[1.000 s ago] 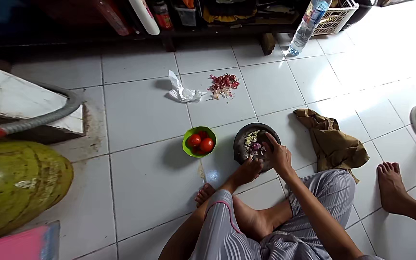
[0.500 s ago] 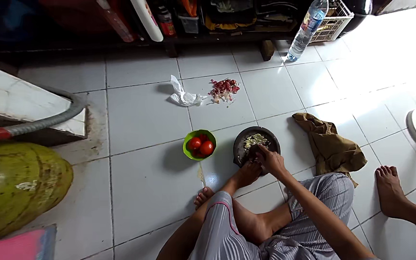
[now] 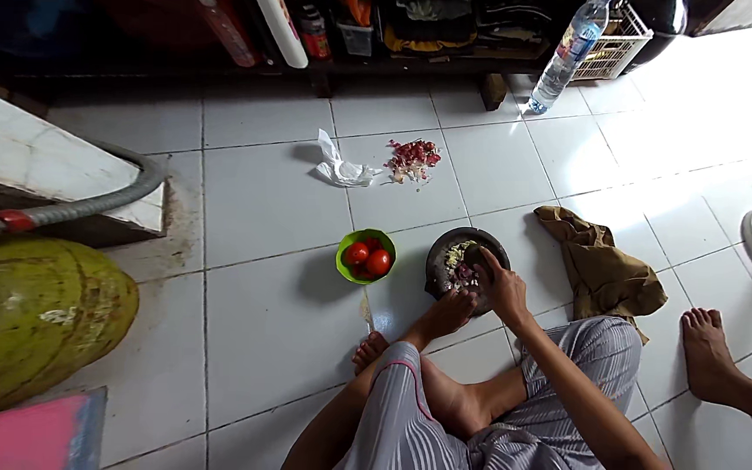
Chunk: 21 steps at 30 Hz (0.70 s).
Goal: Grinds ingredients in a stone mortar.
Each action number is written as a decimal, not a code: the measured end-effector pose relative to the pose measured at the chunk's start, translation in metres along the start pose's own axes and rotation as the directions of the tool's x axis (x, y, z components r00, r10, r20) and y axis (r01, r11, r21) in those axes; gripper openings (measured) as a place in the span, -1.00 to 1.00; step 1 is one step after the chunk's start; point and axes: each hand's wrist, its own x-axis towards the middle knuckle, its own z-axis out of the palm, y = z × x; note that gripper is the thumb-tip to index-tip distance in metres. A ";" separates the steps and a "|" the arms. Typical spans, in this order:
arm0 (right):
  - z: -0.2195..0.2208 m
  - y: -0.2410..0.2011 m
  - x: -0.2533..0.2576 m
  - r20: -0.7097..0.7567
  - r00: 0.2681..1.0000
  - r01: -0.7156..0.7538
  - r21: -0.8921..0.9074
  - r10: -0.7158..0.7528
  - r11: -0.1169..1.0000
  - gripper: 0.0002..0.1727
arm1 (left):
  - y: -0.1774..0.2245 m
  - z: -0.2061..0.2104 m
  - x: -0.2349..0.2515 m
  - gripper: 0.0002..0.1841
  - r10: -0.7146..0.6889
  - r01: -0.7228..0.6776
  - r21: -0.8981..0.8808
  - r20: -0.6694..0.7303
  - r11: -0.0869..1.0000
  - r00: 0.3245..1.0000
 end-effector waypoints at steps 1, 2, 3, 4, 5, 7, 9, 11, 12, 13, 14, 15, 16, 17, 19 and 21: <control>0.014 0.004 0.001 0.016 1.000 0.021 -0.028 -0.020 0.999 -0.39 | 0.004 -0.005 0.001 -0.63 -0.043 0.045 -0.021 0.087 0.999 0.995; 0.025 0.009 0.004 0.070 0.997 0.031 -0.057 -0.027 0.998 -0.39 | 0.007 -0.010 0.004 -0.60 -0.095 0.105 -0.037 0.213 0.994 0.972; 0.027 0.010 0.007 0.123 0.992 0.033 -0.072 -0.024 0.997 -0.38 | 0.007 -0.015 0.007 -0.58 -0.117 0.138 -0.056 0.283 0.989 0.952; 0.019 0.007 0.011 0.171 0.985 0.021 -0.071 -0.009 0.997 -0.39 | 0.005 -0.018 0.008 -0.57 -0.106 0.132 -0.069 0.300 0.989 0.948; 0.006 0.003 0.015 0.201 0.980 -0.003 -0.056 0.014 0.998 -0.39 | 0.001 -0.015 0.007 -0.61 -0.061 0.082 -0.079 0.232 0.994 0.971; -0.011 -0.003 0.011 0.148 0.988 -0.035 -0.009 0.036 0.999 -0.41 | -0.001 -0.005 0.001 -0.67 0.006 -0.002 -0.072 0.061 0.997 0.998; -0.008 -0.006 0.005 0.025 0.999 -0.029 0.012 0.029 0.999 -0.41 | -0.001 0.000 -0.001 -0.69 0.023 -0.024 -0.028 -0.030 0.999 0.999; 0.014 0.001 0.008 0.016 1.000 0.010 -0.026 -0.010 1.000 -0.39 | 0.001 -0.001 0.000 -0.67 -0.006 0.007 -0.021 0.040 1.000 0.999; 0.023 0.005 0.011 0.085 0.996 0.016 -0.060 -0.010 0.998 -0.37 | 0.001 0.000 0.000 -0.66 -0.009 0.010 -0.012 0.054 1.000 0.998; 0.026 0.007 0.015 0.138 0.990 0.020 -0.071 -0.010 0.997 -0.37 | 0.000 0.001 0.000 -0.67 0.002 -0.002 0.006 0.041 1.000 0.999; 0.017 0.006 0.019 0.180 0.984 0.012 -0.058 -0.001 0.998 -0.37 | -0.002 -0.002 0.001 -0.66 0.005 -0.005 -0.002 0.057 1.000 0.998; 0.004 0.004 0.023 0.197 0.980 -0.007 -0.029 0.013 1.000 -0.39 | -0.002 -0.005 0.002 -0.66 0.004 -0.001 -0.032 0.075 0.999 0.997; -0.007 0.001 0.022 0.185 0.982 -0.029 -0.006 0.030 1.000 -0.40 | -0.002 -0.004 0.001 -0.66 0.014 -0.012 -0.039 0.048 0.999 0.999; -0.014 -0.001 0.018 0.138 0.990 -0.041 0.006 0.040 0.999 -0.42 | -0.001 0.000 0.000 -0.67 0.033 -0.033 -0.014 -0.005 0.999 0.999; -0.014 -0.003 0.013 0.027 0.999 -0.039 0.004 0.039 0.999 -0.42 | -0.001 0.002 -0.001 -0.68 0.038 -0.037 0.022 -0.044 0.999 0.998; 0.004 0.005 0.015 0.049 0.999 0.001 -0.069 0.003 0.998 -0.40 | 0.000 -0.003 0.001 -0.65 0.000 0.001 -0.025 0.059 1.000 0.998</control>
